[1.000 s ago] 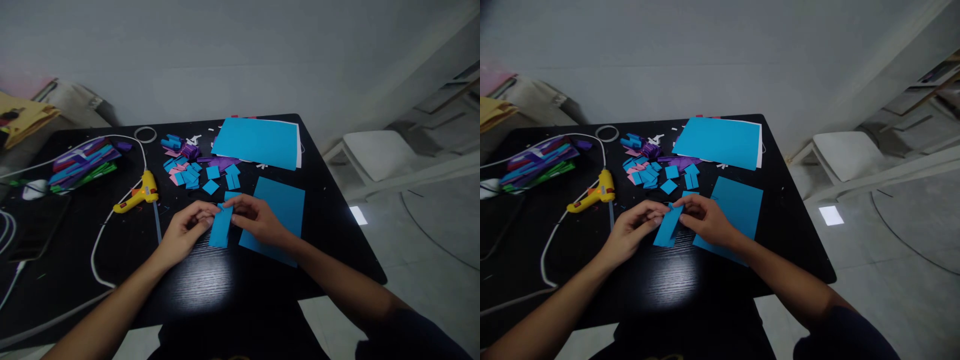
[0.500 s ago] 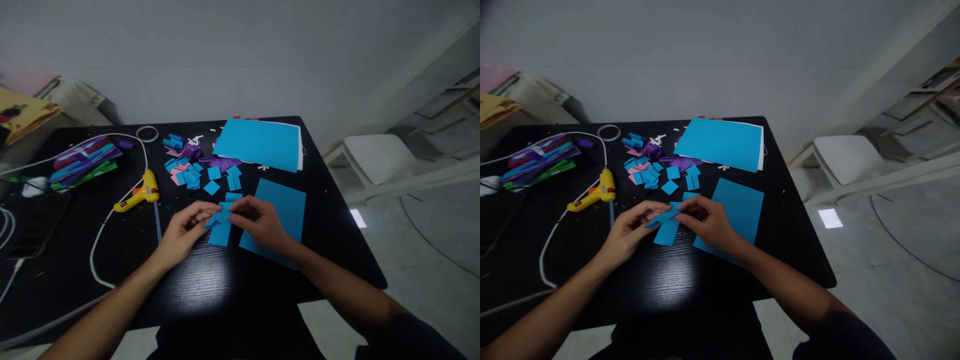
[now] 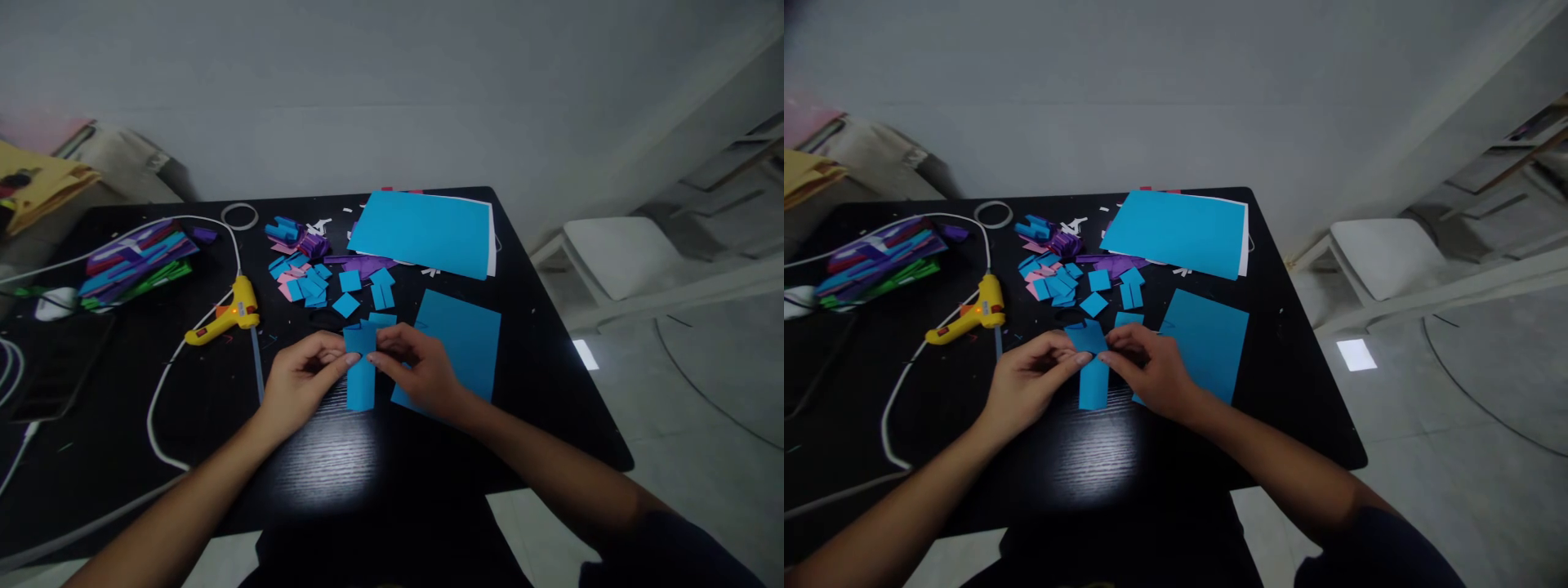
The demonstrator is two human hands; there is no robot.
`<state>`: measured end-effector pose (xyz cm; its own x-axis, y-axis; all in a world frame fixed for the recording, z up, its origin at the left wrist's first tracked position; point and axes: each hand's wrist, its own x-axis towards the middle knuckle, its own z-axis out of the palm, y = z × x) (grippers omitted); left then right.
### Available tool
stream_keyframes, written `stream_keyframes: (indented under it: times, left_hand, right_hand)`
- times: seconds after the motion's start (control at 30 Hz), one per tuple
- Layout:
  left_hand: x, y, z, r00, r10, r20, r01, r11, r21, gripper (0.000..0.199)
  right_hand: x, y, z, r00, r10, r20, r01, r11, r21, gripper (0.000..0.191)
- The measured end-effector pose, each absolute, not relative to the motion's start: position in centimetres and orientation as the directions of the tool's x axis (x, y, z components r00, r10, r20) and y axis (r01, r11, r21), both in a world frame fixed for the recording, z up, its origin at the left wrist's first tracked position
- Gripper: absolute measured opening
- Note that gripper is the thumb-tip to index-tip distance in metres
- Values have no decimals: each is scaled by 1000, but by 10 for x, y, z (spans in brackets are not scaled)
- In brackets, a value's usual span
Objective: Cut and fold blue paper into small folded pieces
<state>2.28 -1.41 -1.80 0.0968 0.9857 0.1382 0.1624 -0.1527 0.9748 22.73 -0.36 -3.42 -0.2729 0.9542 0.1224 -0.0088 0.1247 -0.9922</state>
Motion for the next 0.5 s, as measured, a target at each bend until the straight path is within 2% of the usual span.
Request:
stream_keyframes:
  times: [0.13,0.33,0.5]
  left_hand:
    - [25,-17,-18,77,982,174,176,-185,967,8]
    - [26,-18,-17,61,977,206,166,-214,963,14]
    - [26,-20,-20,68,977,201,154,-210,966,14]
  right_hand:
    - [227,-5,-37,-269,949,166,34,182,-983,14]
    - [227,-8,-36,-235,951,200,89,226,-970,10]
    - [225,-9,-34,-218,956,198,53,215,-975,23]
